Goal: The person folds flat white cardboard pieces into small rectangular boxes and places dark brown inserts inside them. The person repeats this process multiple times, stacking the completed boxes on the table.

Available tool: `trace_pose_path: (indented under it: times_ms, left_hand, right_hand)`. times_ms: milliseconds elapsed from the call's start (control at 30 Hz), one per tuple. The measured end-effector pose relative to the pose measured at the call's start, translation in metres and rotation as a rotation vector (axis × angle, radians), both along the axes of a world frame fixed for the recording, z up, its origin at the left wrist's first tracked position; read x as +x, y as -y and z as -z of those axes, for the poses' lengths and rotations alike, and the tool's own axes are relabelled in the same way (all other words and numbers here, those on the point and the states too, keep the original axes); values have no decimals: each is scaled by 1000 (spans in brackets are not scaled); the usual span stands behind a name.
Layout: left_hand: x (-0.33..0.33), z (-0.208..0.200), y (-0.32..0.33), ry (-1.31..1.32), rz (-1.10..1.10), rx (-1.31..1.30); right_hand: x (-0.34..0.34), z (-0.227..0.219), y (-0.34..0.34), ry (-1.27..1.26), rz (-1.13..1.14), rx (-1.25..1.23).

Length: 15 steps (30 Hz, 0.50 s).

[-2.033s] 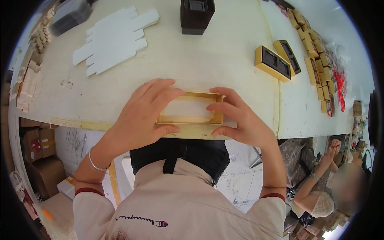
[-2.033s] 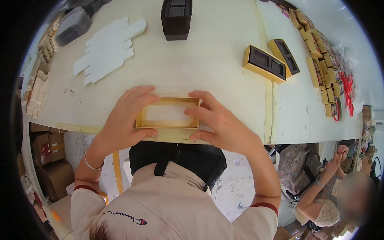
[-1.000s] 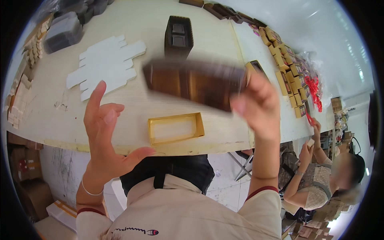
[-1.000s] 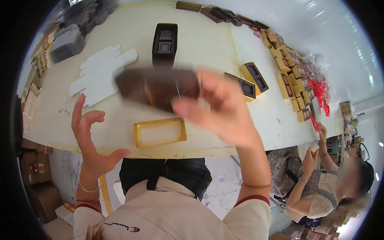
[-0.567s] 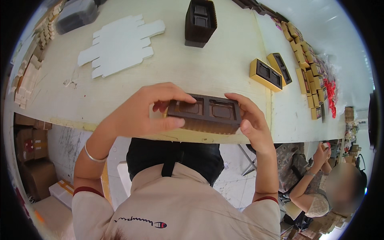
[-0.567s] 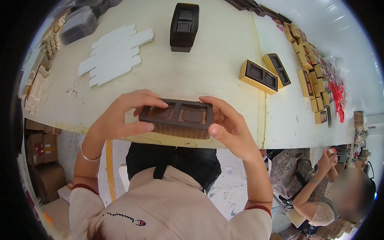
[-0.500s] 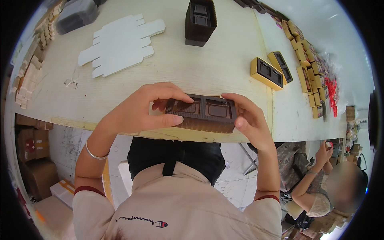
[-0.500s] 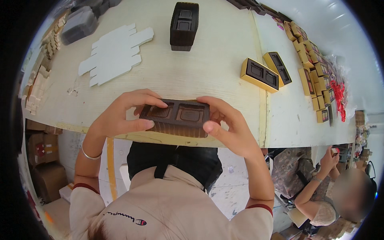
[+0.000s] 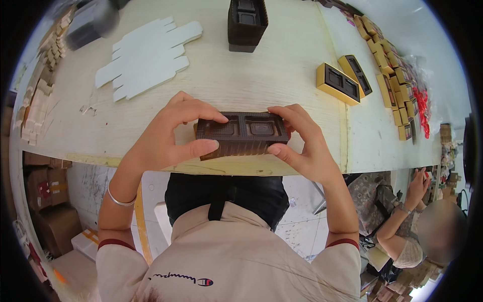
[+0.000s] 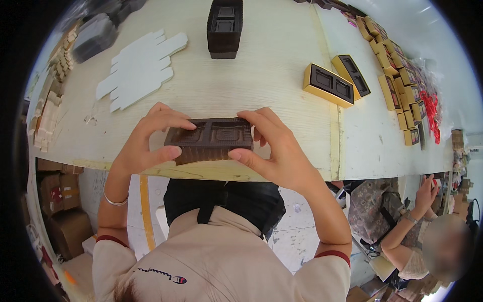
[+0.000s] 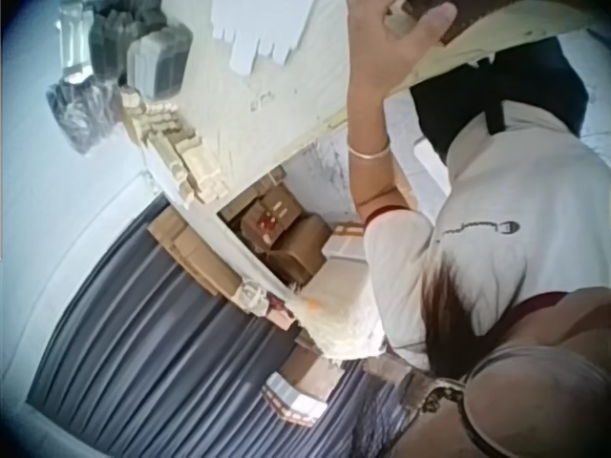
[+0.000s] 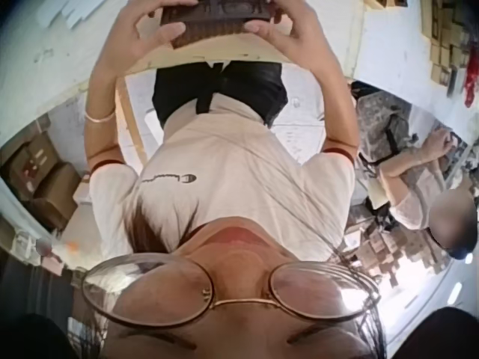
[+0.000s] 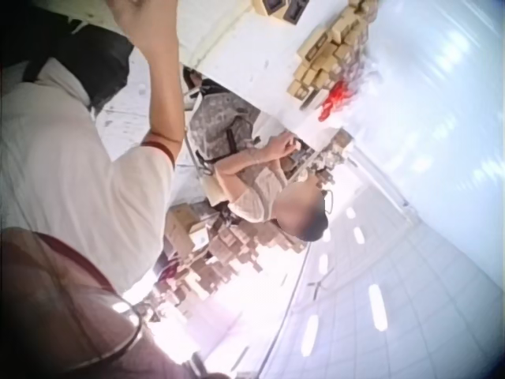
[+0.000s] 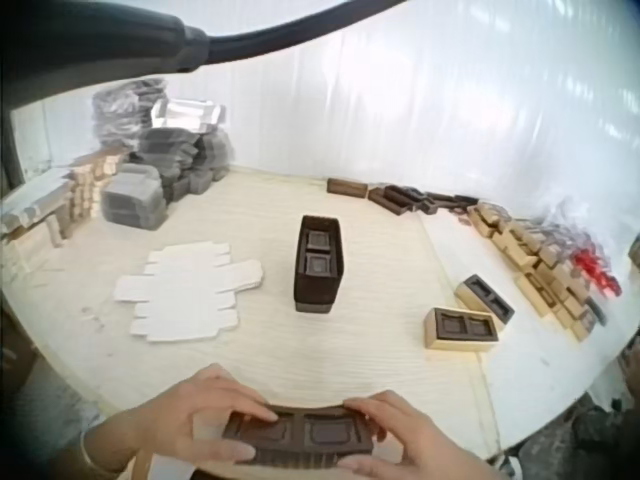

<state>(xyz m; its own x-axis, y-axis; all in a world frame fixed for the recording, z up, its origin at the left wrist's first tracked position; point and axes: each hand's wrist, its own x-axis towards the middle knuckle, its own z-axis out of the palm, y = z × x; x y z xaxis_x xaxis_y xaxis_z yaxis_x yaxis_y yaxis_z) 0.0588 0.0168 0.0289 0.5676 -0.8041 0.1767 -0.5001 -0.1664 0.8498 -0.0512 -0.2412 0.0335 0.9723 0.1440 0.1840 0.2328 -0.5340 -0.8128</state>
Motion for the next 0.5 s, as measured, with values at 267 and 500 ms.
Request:
trace_pose_path:
  times_ms: [267,500]
  left_hand:
    - [-20,-1,-3,76,-71,52]
    - [-6,13,-15,-22,20,53]
  right_hand:
    - [7,-10,-1,-42,-6,-80]
    - [-3,-17,-32,146,69,-472]
